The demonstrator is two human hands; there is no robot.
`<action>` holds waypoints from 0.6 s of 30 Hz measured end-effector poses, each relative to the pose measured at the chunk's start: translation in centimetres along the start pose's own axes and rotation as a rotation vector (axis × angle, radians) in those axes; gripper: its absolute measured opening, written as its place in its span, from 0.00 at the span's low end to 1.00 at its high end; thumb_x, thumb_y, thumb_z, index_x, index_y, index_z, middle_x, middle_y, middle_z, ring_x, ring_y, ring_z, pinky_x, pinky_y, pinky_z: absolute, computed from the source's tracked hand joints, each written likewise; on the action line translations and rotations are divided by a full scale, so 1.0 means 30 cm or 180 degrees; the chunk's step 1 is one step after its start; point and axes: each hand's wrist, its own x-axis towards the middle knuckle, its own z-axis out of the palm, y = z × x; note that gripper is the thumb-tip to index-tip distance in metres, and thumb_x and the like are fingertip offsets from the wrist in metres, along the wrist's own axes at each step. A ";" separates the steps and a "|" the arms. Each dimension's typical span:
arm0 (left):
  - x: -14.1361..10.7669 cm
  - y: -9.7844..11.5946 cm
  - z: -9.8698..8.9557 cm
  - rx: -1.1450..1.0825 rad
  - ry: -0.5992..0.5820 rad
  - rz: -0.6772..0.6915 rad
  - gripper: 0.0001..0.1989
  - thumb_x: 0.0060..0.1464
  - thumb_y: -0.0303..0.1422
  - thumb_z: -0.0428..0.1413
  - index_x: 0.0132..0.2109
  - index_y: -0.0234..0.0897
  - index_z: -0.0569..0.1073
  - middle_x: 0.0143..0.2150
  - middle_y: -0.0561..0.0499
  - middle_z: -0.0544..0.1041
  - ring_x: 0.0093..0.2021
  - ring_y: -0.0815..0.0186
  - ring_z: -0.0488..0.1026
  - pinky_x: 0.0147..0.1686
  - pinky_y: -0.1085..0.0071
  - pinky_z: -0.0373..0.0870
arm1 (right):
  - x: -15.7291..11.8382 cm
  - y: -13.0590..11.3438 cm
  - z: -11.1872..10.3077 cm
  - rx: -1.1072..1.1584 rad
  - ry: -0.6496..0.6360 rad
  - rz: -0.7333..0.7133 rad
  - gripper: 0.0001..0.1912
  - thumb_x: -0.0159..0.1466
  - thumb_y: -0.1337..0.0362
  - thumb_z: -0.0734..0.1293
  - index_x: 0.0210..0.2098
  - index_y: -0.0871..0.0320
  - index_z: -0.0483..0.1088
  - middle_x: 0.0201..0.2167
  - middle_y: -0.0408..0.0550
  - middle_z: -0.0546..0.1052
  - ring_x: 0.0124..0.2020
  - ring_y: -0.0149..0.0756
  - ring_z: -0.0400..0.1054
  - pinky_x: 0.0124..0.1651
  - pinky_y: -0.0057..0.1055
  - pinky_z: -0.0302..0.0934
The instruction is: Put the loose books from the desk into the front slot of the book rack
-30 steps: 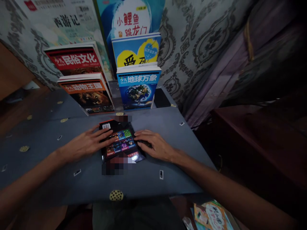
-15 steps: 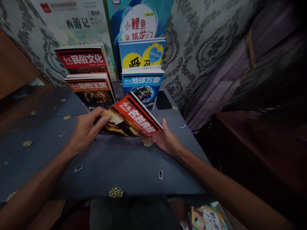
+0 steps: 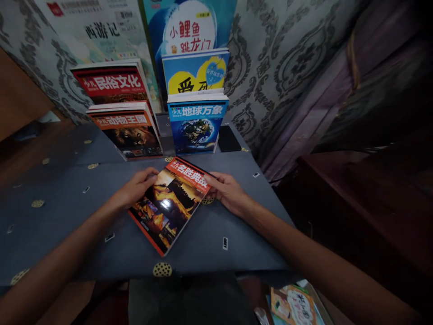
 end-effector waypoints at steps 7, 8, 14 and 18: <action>-0.053 0.008 0.034 0.2584 0.0331 0.0390 0.18 0.64 0.44 0.43 0.35 0.40 0.70 0.28 0.48 0.76 0.30 0.59 0.75 0.31 0.66 0.67 | 0.039 0.006 -0.044 -0.0665 0.0800 -0.0544 0.25 0.46 0.53 0.80 0.38 0.56 0.71 0.19 0.36 0.76 0.19 0.28 0.68 0.22 0.24 0.61; -0.060 0.020 0.038 0.3038 0.0449 0.0433 0.17 0.65 0.42 0.44 0.35 0.39 0.71 0.29 0.47 0.76 0.30 0.58 0.75 0.30 0.66 0.66 | 0.040 0.010 -0.048 -0.0872 0.0847 -0.0661 0.24 0.47 0.53 0.79 0.38 0.57 0.71 0.19 0.36 0.75 0.18 0.27 0.66 0.23 0.25 0.61; -0.004 0.011 0.079 0.3243 0.0426 0.1489 0.14 0.66 0.31 0.44 0.51 0.35 0.71 0.50 0.41 0.77 0.51 0.56 0.74 0.49 0.61 0.72 | 0.049 0.037 -0.084 -0.1778 0.0919 -0.0958 0.17 0.55 0.55 0.72 0.41 0.57 0.72 0.27 0.42 0.78 0.26 0.32 0.71 0.29 0.30 0.65; 0.078 -0.058 0.099 0.2633 0.0257 0.1648 0.20 0.63 0.25 0.43 0.60 0.33 0.66 0.62 0.40 0.72 0.62 0.58 0.68 0.62 0.55 0.66 | 0.037 0.037 -0.095 -0.2802 0.1171 -0.1408 0.14 0.60 0.61 0.69 0.46 0.57 0.73 0.37 0.49 0.80 0.36 0.40 0.75 0.40 0.38 0.70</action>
